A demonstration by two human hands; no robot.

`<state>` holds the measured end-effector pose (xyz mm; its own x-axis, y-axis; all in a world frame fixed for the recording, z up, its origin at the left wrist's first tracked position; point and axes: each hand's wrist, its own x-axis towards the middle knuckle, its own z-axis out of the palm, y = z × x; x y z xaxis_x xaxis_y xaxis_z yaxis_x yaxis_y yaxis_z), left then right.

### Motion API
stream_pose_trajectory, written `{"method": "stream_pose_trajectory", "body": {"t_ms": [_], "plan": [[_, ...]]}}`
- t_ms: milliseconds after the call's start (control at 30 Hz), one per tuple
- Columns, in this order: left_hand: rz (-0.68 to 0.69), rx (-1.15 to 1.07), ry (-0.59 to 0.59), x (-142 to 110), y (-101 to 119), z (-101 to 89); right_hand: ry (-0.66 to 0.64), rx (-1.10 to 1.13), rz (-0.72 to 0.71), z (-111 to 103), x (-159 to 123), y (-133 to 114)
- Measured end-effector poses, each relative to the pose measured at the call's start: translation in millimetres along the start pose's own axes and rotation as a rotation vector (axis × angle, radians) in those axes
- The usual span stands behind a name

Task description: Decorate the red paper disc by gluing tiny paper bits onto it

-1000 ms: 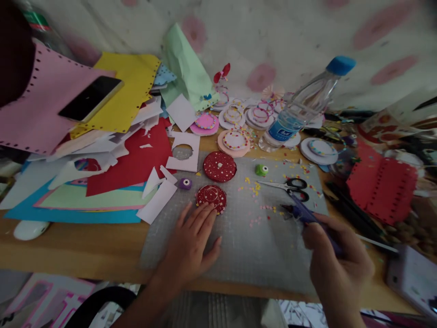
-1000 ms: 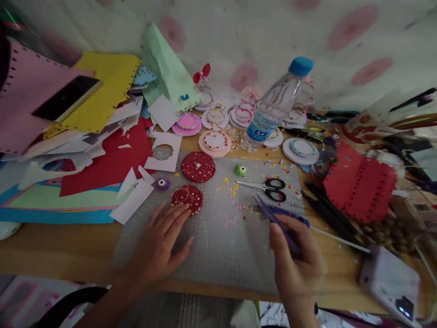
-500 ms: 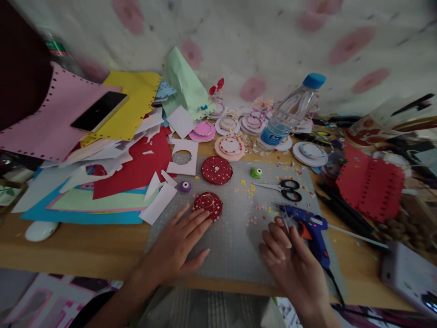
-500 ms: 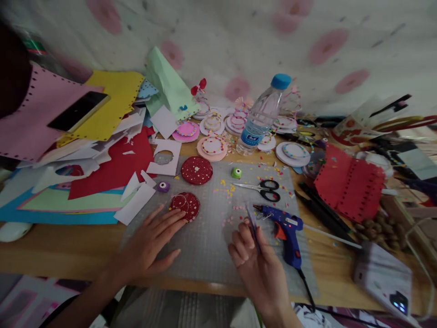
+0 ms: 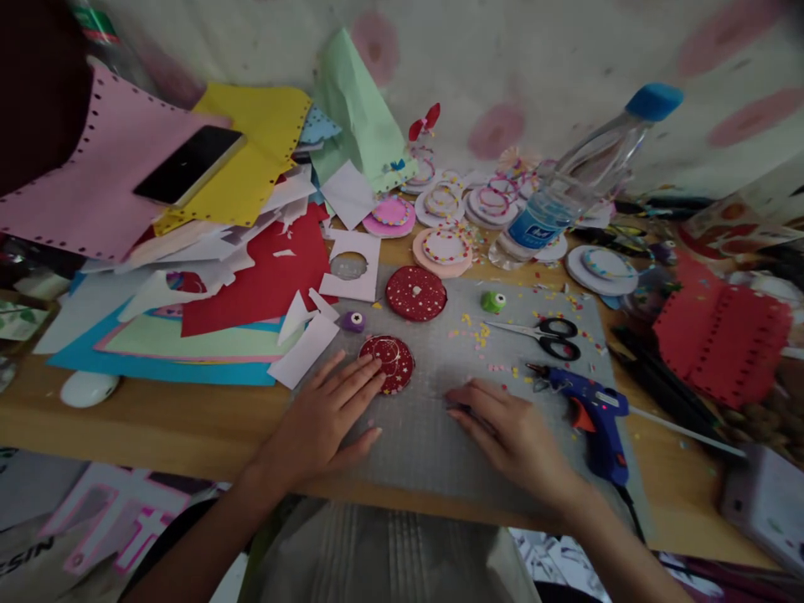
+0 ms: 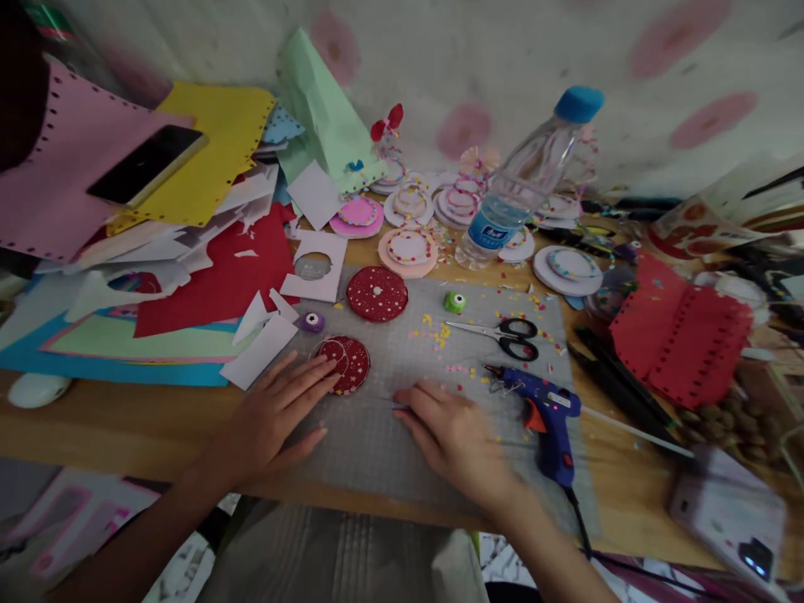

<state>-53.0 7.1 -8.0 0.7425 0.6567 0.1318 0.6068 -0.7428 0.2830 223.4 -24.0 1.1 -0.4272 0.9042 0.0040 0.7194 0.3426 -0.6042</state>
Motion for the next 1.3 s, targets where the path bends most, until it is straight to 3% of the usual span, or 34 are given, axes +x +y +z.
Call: {"method": "stream_pose_trajectory", "body": {"t_ms": [167, 300, 733, 1300], "plan": [[-0.018, -0.044, 0.021, 1, -2, 1.4, -0.018, -0.325, -0.167, -11, 28, -2], [-0.011, -0.052, 0.022, 1, -2, 2.0, -0.06, -0.44, -0.228, -12, 39, -6], [-0.007, -0.053, 0.005, 1, -3, 2.3, 0.012, -0.484, -0.343, -10, 35, -5], [-0.014, -0.082, 0.03, 1, -3, 3.1, 0.016, -0.527, -0.302, -12, 40, -3]]}}
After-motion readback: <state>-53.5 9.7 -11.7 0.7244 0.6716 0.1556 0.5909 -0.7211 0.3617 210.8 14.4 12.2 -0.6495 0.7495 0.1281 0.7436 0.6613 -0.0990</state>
